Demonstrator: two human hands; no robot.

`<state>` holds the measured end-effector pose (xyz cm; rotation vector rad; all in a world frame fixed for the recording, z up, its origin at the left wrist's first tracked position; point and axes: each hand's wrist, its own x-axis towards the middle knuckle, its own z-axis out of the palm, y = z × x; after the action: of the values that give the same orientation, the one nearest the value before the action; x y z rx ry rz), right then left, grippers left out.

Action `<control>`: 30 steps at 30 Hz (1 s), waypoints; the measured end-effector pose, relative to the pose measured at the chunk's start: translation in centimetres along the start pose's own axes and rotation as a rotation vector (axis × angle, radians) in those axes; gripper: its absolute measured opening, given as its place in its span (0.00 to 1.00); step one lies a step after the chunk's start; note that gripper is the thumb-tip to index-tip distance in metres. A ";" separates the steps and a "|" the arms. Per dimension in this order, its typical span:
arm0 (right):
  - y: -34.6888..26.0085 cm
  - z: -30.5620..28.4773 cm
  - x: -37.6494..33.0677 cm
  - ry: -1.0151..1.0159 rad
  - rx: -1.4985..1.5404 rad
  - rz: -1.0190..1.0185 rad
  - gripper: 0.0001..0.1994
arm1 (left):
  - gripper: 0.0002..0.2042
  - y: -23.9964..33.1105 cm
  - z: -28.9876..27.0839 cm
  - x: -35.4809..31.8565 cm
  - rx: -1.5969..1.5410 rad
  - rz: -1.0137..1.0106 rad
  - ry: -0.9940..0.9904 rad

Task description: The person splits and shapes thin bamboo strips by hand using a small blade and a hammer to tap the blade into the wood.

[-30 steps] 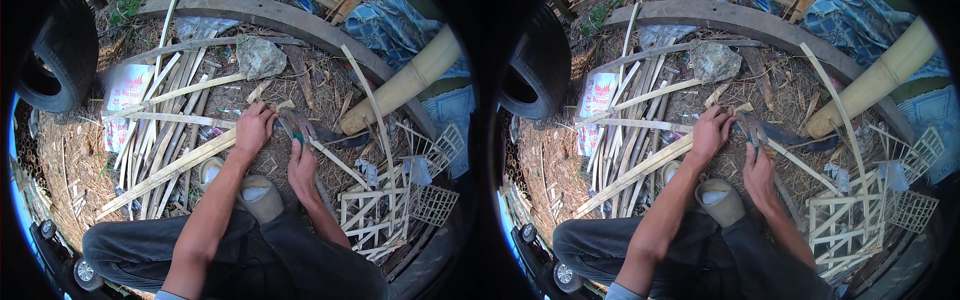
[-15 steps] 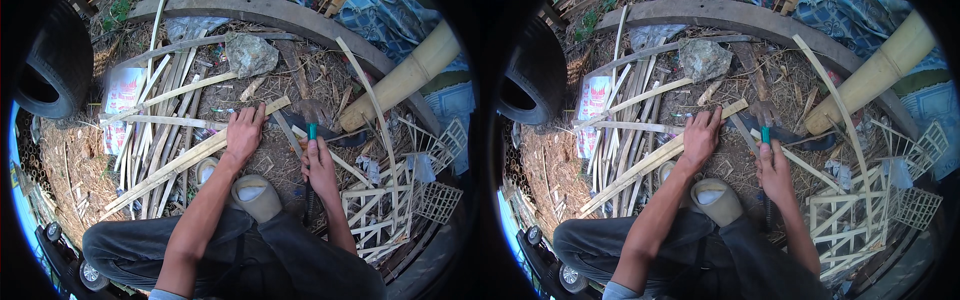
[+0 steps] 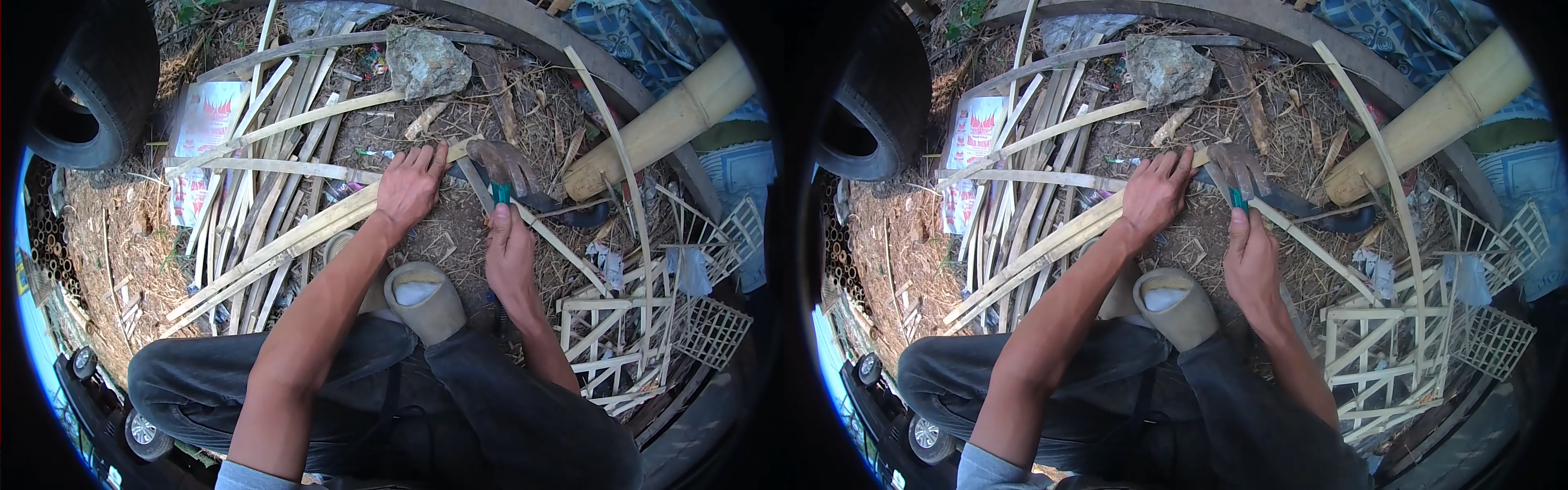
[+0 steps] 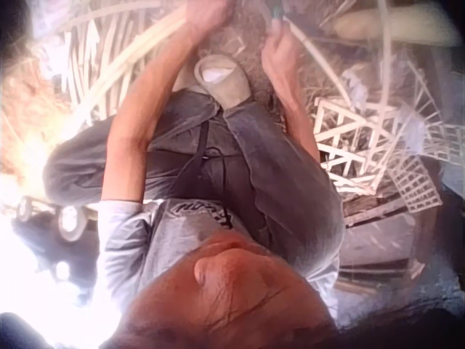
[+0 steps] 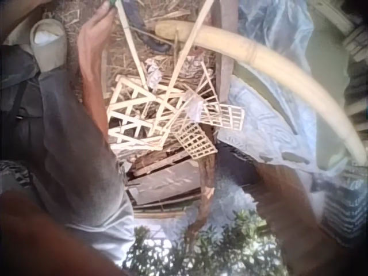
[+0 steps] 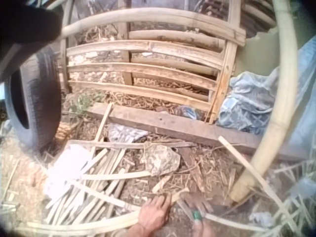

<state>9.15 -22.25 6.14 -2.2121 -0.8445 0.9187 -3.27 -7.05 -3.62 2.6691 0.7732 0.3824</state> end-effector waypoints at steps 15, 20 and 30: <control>0.8 2.8 0.8 0.121 -0.135 -0.121 0.28 | 0.22 -0.1 0.4 0.0 -0.052 0.004 0.005; -1.3 1.3 0.4 0.128 0.196 0.088 0.28 | 0.23 0.4 0.0 0.2 -0.002 0.001 -0.067; 2.9 2.6 1.5 0.195 -0.141 -0.157 0.30 | 0.25 -0.1 0.7 0.1 -0.003 0.023 -0.051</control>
<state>8.97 -22.27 1.95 -2.2718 -0.9981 0.5741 -3.01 -7.12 -4.23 2.6766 0.7267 0.3198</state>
